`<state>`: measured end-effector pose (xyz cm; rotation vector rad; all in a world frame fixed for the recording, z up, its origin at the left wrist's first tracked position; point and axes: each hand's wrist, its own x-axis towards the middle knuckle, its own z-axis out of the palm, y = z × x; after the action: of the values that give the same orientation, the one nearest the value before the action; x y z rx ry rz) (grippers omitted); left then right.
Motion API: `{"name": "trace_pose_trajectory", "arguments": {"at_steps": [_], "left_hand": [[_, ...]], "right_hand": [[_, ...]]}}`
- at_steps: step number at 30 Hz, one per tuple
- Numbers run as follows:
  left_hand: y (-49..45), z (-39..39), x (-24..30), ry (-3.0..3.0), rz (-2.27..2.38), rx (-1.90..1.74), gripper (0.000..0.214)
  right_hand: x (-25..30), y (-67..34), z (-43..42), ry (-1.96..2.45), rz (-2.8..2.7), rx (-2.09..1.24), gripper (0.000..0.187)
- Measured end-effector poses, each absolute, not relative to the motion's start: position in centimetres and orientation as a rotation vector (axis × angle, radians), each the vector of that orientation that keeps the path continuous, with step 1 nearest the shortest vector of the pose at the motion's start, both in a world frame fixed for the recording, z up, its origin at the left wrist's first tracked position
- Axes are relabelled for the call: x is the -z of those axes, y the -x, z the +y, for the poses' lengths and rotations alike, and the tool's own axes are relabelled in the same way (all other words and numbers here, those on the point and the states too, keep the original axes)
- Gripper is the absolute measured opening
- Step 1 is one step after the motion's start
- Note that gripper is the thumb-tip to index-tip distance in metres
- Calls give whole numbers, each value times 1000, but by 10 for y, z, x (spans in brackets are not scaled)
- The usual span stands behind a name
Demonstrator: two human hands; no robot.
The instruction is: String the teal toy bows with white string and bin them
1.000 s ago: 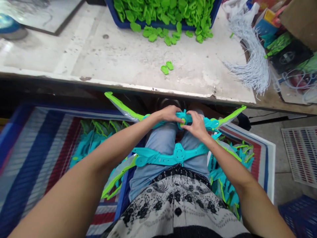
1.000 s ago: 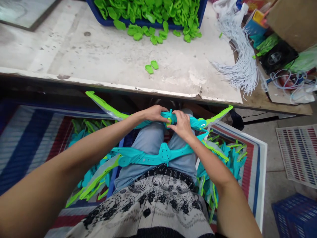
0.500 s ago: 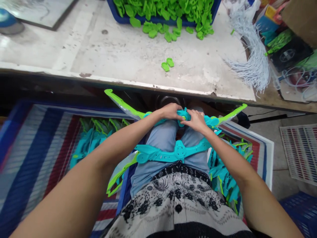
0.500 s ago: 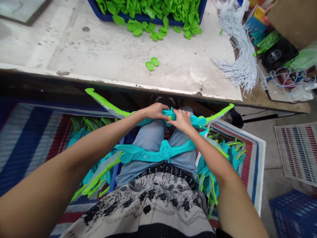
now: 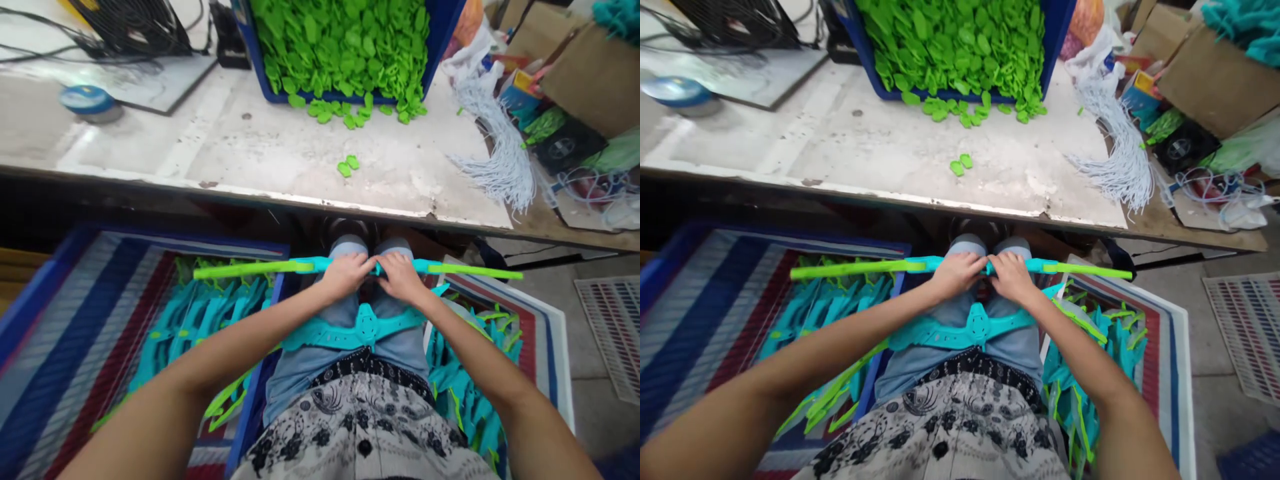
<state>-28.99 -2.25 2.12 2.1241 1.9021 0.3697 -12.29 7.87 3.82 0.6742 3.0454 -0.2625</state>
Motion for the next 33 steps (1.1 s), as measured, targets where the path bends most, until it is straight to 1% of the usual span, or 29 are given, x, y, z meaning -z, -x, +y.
{"name": "trace_pose_trajectory", "arguments": {"at_steps": [2, 4, 8, 12, 15, 18, 20, 22, 23, 25, 27, 30, 32, 33], "left_hand": [[277, -36, -12, -2149, 1992, -385, 43], [266, -41, -5, -2126, 2045, -411, 48], [257, -35, -2, -2100, 1956, -434, 55], [261, -30, -7, -2009, 1863, -519, 53], [268, -27, -6, -1840, 1838, -718, 50], [277, -21, -7, -1520, 1841, -1114, 42], [284, -15, -15, -1221, 1859, -1434, 43], [291, -10, -29, -1022, 1814, -1646, 50], [293, -7, -37, -995, 1766, -1680, 51], [294, -4, -53, -992, 1645, -1639, 43], [289, -3, -63, -901, 1535, -1568, 35], [275, -6, -66, -668, 1430, -1532, 36], [265, -10, -63, -573, 1401, -1537, 36], [261, -12, -60, -547, 1397, -1539, 35]], "right_hand": [[-55, 127, 93, -596, 3044, 450, 31], [-73, 147, 114, -696, 3128, 532, 25], [-95, 234, 148, -958, 3315, 395, 29], [-95, 318, 159, -1140, 3179, 304, 32], [-92, 337, 161, -1109, 3115, 268, 29], [-96, 311, 163, -966, 3204, 357, 29], [-104, 277, 161, -786, 3250, 526, 27], [-111, 238, 155, -552, 3192, 752, 24], [-114, 220, 150, -451, 3131, 875, 22], [-116, 189, 139, -406, 2989, 1165, 20], [-110, 166, 125, -618, 2819, 1568, 22], [-93, 148, 105, -1102, 2393, 2211, 38], [-81, 142, 93, -1288, 2104, 2497, 48], [-76, 140, 90, -1342, 1997, 2590, 50]]}}
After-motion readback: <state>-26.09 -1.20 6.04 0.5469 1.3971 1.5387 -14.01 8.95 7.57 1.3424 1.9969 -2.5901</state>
